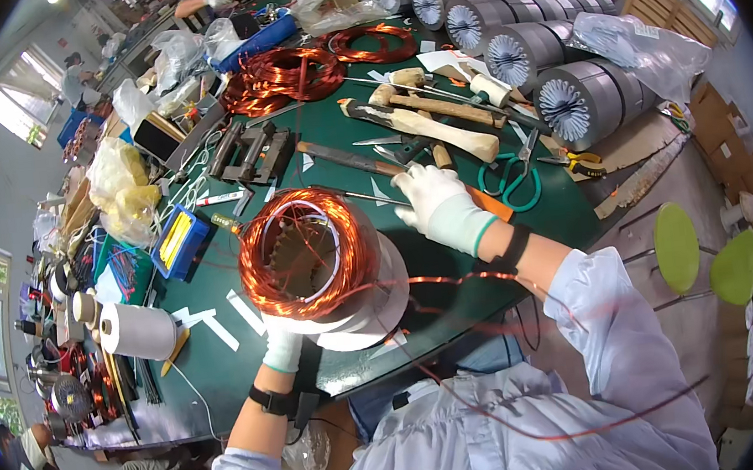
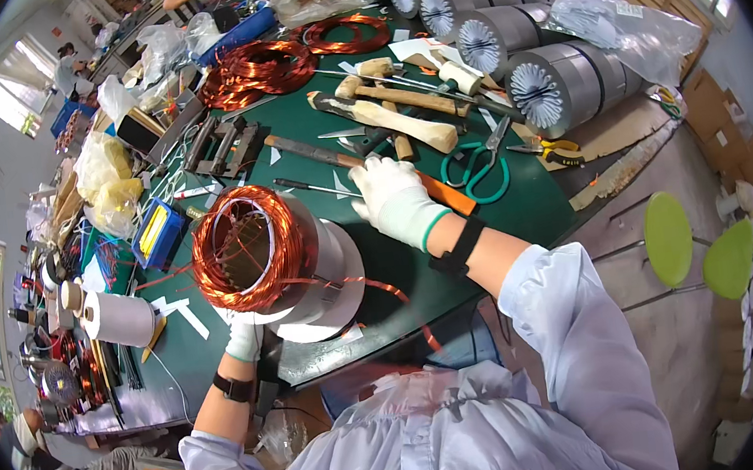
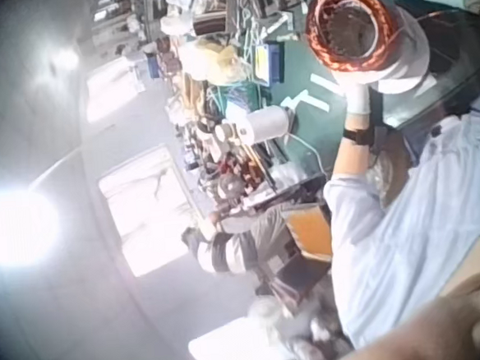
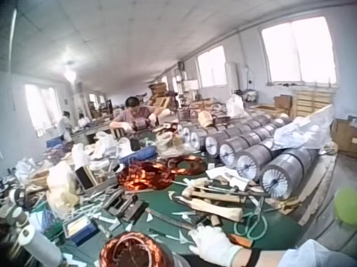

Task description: Winding copper wire into a motor stator and securing it with ties and insulation.

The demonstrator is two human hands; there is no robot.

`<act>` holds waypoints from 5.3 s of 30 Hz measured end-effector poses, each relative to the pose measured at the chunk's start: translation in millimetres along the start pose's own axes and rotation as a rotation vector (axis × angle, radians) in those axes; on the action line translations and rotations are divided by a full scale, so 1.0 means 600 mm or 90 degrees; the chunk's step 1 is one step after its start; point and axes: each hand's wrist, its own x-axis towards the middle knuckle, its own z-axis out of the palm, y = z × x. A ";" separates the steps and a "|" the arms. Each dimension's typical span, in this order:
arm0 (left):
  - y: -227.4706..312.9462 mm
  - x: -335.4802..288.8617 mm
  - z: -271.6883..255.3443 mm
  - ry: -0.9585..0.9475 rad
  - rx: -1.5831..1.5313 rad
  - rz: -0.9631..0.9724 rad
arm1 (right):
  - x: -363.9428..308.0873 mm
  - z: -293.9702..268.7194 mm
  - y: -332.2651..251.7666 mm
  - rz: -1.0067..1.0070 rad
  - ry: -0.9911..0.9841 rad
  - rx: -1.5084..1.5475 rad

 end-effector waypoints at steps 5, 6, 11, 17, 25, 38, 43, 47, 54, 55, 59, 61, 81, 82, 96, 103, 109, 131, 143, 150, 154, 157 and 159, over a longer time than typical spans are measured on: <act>-0.013 -0.021 -0.018 0.014 0.087 0.055 | 0.028 0.039 0.004 0.019 -0.081 -0.169; -0.013 -0.023 -0.030 0.018 0.106 0.066 | 0.030 0.038 0.010 0.005 -0.111 -0.069; -0.014 0.004 -0.047 -0.006 0.024 0.043 | -0.019 0.016 0.081 -0.048 0.046 0.100; 0.031 -0.031 -0.003 0.026 0.143 0.084 | -0.065 -0.163 0.076 0.167 0.100 0.729; 0.066 -0.035 0.028 0.046 0.505 0.172 | -0.089 -0.227 0.035 0.111 0.060 0.502; 0.245 -0.024 -0.069 -0.033 0.824 0.188 | -0.187 -0.010 0.072 0.248 0.043 0.603; 0.256 0.151 -0.022 -0.013 0.977 0.408 | -0.201 0.037 0.063 0.238 0.129 0.511; 0.209 0.267 -0.005 -0.035 1.175 0.410 | -0.205 0.038 0.064 0.245 0.140 0.560; 0.207 0.245 0.006 0.030 0.906 0.450 | -0.205 0.030 0.047 0.239 0.171 0.517; 0.220 0.222 0.005 0.036 0.765 0.402 | -0.204 0.031 0.047 0.238 0.170 0.525; 0.281 0.099 0.022 -0.036 0.333 0.152 | -0.203 0.035 0.058 0.239 0.128 0.523; 0.311 0.025 0.042 -0.054 0.133 0.075 | -0.210 0.033 0.057 0.233 0.155 0.580; 0.289 -0.274 0.275 -0.104 -0.086 -0.282 | -0.304 -0.123 -0.188 0.198 -0.145 1.079; 0.282 -0.277 0.278 -0.104 -0.065 -0.263 | -0.302 -0.127 -0.196 0.213 -0.133 1.132; 0.274 -0.229 0.260 -0.337 0.591 -0.054 | -0.307 -0.091 -0.123 0.209 -0.192 0.905; 0.283 -0.193 0.224 -0.100 0.916 0.717 | -0.314 -0.105 -0.047 0.334 -0.059 1.021; 0.236 -0.147 0.269 -0.020 0.941 0.739 | -0.324 -0.174 -0.048 0.324 -0.149 0.972; 0.220 -0.140 0.267 -0.047 0.994 0.716 | -0.108 -0.023 0.036 -0.052 -0.046 0.150; 0.219 -0.127 0.273 0.002 0.982 0.758 | 0.076 -0.166 0.296 0.058 0.233 0.077; 0.217 -0.142 0.265 -0.008 0.980 0.741 | 0.211 -0.065 0.318 0.065 -0.058 -0.022; 0.219 -0.136 0.272 -0.037 0.949 0.765 | 0.225 -0.042 0.378 -0.081 0.145 -0.152; 0.222 -0.134 0.266 -0.034 0.948 0.763 | 0.169 -0.129 0.321 -0.033 0.155 -0.044; 0.220 -0.131 0.259 -0.034 0.941 0.772 | 0.074 -0.186 0.318 -0.261 0.246 0.004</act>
